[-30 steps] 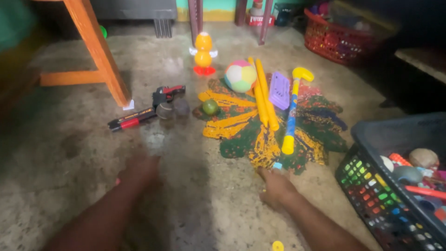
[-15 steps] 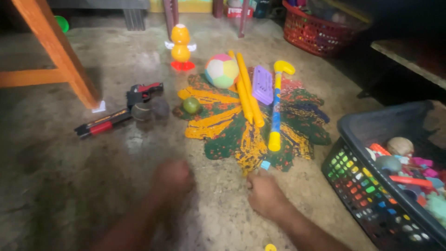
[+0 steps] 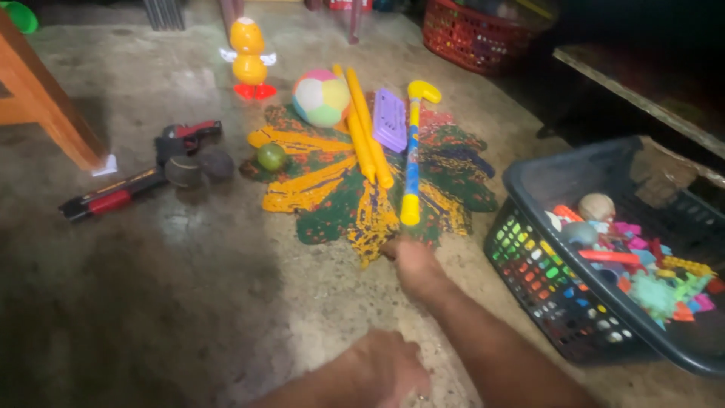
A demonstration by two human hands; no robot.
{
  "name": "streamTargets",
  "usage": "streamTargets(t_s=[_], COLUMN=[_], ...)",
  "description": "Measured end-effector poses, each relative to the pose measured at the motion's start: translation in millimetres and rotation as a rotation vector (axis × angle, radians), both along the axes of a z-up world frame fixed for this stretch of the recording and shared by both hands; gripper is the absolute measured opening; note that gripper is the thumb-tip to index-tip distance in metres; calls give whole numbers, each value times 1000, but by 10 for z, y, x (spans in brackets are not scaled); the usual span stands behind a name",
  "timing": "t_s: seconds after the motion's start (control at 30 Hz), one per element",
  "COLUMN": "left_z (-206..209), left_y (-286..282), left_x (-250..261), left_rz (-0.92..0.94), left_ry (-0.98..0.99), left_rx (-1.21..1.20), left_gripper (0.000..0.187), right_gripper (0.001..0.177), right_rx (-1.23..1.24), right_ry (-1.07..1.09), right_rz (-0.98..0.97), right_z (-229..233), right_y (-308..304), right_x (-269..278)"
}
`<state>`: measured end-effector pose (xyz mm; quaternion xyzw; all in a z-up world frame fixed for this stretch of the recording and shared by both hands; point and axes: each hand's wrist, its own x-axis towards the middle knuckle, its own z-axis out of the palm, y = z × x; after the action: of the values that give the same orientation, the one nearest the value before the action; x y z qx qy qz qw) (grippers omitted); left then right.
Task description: Pick up scattered toys from the floor and put them into a basket.
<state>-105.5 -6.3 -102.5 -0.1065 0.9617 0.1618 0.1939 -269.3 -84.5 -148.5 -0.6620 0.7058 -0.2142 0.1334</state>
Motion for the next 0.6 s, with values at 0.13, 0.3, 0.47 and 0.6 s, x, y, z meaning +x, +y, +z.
streamTargets(t_s=[0.13, 0.3, 0.47, 0.6], left_z=[-262, -388, -222, -70], left_y=[70, -180, -652, -759], left_x=[-27, 44, 221, 320], left_rz=[-95, 34, 380, 484], left_ry=[63, 172, 236, 376], left_rx=[-142, -322, -162, -223], left_gripper=[27, 22, 22, 20], right_gripper=[26, 20, 21, 24], right_rx=[23, 59, 215, 197], right_ry=[20, 130, 48, -111], right_rz=[24, -45, -53, 17], right_z=[-188, -409, -175, 86], right_y=[24, 14, 252, 436], right_x=[4, -105, -155, -308])
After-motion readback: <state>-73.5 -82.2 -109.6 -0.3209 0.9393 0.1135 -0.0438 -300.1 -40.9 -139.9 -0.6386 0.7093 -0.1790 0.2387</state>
